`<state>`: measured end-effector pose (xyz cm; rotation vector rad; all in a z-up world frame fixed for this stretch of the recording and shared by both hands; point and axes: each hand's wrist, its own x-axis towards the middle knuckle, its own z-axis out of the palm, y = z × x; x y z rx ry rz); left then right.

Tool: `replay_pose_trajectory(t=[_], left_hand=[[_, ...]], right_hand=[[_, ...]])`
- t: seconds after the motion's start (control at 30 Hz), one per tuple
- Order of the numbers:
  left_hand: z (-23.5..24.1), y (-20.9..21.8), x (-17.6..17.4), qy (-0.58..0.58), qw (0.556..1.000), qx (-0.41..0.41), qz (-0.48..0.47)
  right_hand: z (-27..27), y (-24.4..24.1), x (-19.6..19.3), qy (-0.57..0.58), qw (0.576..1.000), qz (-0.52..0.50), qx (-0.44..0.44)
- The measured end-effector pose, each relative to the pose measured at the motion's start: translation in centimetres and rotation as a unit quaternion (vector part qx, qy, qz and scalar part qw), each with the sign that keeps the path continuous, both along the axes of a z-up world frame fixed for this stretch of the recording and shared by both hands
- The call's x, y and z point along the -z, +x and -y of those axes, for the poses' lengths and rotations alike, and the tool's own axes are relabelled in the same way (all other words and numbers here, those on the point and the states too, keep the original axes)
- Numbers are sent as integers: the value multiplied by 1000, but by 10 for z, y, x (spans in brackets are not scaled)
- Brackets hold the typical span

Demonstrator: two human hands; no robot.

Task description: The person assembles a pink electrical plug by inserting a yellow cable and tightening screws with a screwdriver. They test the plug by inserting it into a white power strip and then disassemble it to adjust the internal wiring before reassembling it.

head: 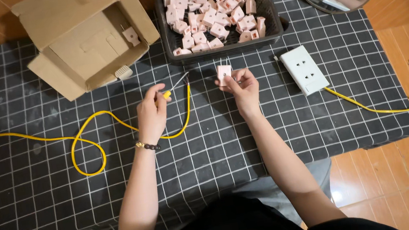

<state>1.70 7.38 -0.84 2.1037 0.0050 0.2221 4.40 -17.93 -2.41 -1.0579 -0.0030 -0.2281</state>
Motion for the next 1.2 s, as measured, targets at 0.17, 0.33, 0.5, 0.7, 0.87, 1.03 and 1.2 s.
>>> replay_pose_trajectory(t=[0.17, 0.33, 0.5, 0.7, 0.87, 1.03, 1.2], left_hand=[[25, -9, -10, -45, 998, 37, 27], [40, -23, -2, -36, 987, 75, 138], [45, -24, 12, -23, 978, 65, 197], [41, -24, 13, -27, 970, 41, 238], [43, -23, 19, -4, 967, 38, 250], [44, -22, 11, 7, 952, 57, 300], [43, -21, 17, 52, 944, 69, 319]], right_hand=[[3, 1, -4, -1, 1000, 15, -4], [0, -2, 3, -31, 999, 21, 5], [4, 0, 13, -46, 998, 34, 14], [4, 2, 15, -51, 998, 32, 7], [6, 3, 15, -47, 999, 25, 7], [5, 2, 13, -59, 998, 33, 6], [5, 2, 11, -73, 996, 45, 8]])
